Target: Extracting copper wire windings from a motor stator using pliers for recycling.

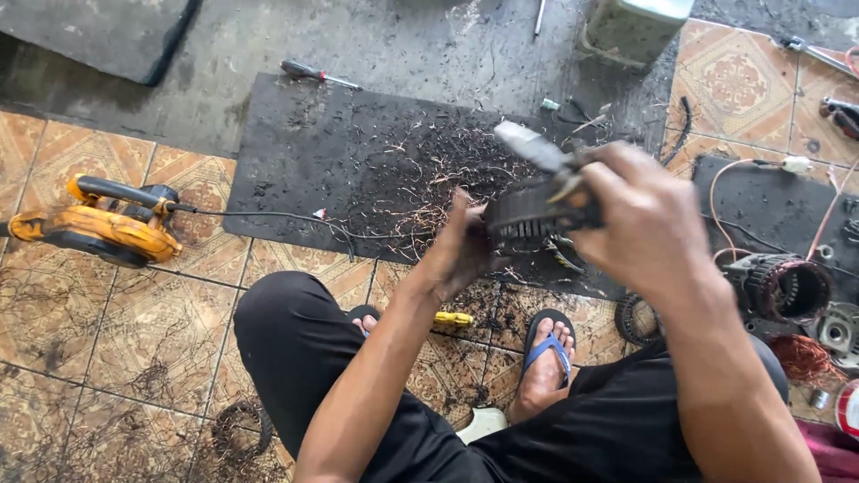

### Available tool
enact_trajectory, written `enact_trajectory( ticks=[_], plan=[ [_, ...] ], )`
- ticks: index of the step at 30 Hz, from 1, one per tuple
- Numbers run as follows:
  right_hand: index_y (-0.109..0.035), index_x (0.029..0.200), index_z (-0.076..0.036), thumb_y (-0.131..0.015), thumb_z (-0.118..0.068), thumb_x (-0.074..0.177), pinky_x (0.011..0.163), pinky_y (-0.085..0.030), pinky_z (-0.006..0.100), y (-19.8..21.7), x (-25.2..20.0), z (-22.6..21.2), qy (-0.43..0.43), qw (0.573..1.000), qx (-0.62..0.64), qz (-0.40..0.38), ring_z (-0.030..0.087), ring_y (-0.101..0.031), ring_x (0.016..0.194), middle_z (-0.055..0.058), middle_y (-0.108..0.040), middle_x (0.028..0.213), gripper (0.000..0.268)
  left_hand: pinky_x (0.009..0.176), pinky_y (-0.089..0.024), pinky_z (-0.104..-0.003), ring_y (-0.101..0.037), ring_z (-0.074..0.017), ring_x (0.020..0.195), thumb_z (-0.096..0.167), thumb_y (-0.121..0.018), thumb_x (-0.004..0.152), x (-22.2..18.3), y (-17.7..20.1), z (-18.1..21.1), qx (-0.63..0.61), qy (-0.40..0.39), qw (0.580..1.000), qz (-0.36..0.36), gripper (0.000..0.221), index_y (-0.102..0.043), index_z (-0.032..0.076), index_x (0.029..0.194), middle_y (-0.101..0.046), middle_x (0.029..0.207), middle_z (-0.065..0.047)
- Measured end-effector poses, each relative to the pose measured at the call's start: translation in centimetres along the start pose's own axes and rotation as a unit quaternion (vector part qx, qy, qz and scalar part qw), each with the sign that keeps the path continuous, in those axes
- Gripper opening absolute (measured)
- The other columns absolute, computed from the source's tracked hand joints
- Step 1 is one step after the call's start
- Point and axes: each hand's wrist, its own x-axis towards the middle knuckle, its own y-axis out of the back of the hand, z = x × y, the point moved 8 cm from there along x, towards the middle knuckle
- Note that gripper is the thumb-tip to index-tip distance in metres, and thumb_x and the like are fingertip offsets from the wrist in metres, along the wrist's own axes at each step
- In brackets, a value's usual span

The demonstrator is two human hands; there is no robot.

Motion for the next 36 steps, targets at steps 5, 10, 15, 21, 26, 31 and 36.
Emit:
enact_trajectory(
  ticks=[5,10,15,21,26,31,36],
  plan=[
    [-0.061,0.114,0.004,-0.075,-0.009,0.071,0.063,-0.062,0.051,-4.1,0.7,-0.5,-0.062,0.983,0.053,-0.164,0.035,-0.069,0.097,0.014,-0.062,0.129,0.047,0.073,-0.060,-0.030,-0.063,-0.0200,0.089,0.060,-0.071,0.070,1.4,2.4,-2.0,0.037,-0.007,0.992,0.121,0.079,-0.058,0.002,0.121,-0.065,0.105,-0.011],
    [-0.074,0.108,-0.011,-0.080,-0.016,0.079,0.109,-0.049,0.043,-3.4,1.1,1.8,-0.219,0.908,0.247,-0.257,0.023,-0.064,0.109,0.004,-0.067,0.122,0.030,0.075,-0.059,-0.032,-0.065,-0.0236,0.087,0.061,-0.063,0.072,0.6,2.8,-0.4,0.068,0.002,0.978,0.199,0.074,-0.058,0.005,0.118,-0.066,0.100,-0.013],
    [-0.067,0.089,-0.002,-0.048,-0.028,0.112,0.063,-0.033,0.026,-5.5,-6.0,9.2,-0.318,0.768,0.548,-0.089,0.008,-0.042,0.062,-0.002,-0.052,0.070,0.039,0.085,-0.062,-0.037,-0.061,-0.0319,0.113,0.053,-0.075,0.065,0.1,4.8,2.1,-0.125,-0.106,0.970,0.179,0.100,-0.038,0.010,0.147,-0.051,0.136,-0.027],
    [-0.054,0.126,0.015,-0.036,-0.026,0.102,0.096,-0.048,0.070,-8.0,-4.3,-2.6,-0.562,0.419,0.688,-0.190,0.059,-0.064,0.108,0.037,-0.065,0.119,0.050,0.083,-0.063,-0.045,-0.058,-0.0325,0.110,0.051,-0.083,0.061,-0.9,7.0,4.1,-0.182,-0.209,0.942,0.188,0.098,-0.042,0.009,0.140,-0.052,0.128,-0.024],
    [-0.048,0.081,-0.011,-0.056,-0.044,0.101,0.061,-0.042,0.046,-12.8,-3.8,-3.5,-0.537,0.365,0.753,-0.106,0.027,-0.055,0.071,-0.003,-0.037,0.073,0.040,0.085,-0.057,-0.047,-0.061,-0.0297,0.091,0.052,-0.075,0.083,-0.4,6.4,3.9,-0.131,-0.278,0.937,0.165,0.047,-0.062,0.011,0.104,-0.061,0.098,-0.012],
    [-0.043,0.077,-0.013,-0.047,-0.050,0.104,0.098,-0.044,0.061,-15.2,-3.8,-3.3,-0.553,0.342,0.753,-0.104,0.039,-0.064,0.100,0.001,-0.045,0.082,0.046,0.079,-0.057,-0.051,-0.064,-0.0237,0.082,0.049,-0.074,0.082,0.3,6.8,2.9,-0.058,-0.287,0.942,0.162,0.045,-0.072,0.007,0.098,-0.069,0.087,-0.012],
    [-0.064,0.086,0.001,-0.038,-0.031,0.109,0.045,-0.056,0.036,-14.5,-3.3,-3.8,-0.490,0.630,0.598,-0.072,0.029,-0.070,0.067,0.008,-0.054,0.070,0.048,0.090,-0.050,-0.057,-0.060,-0.0251,0.083,0.051,-0.068,0.088,-1.2,3.7,5.1,-0.147,-0.311,0.922,0.177,0.040,-0.070,0.011,0.094,-0.066,0.086,-0.009]
  ],
)
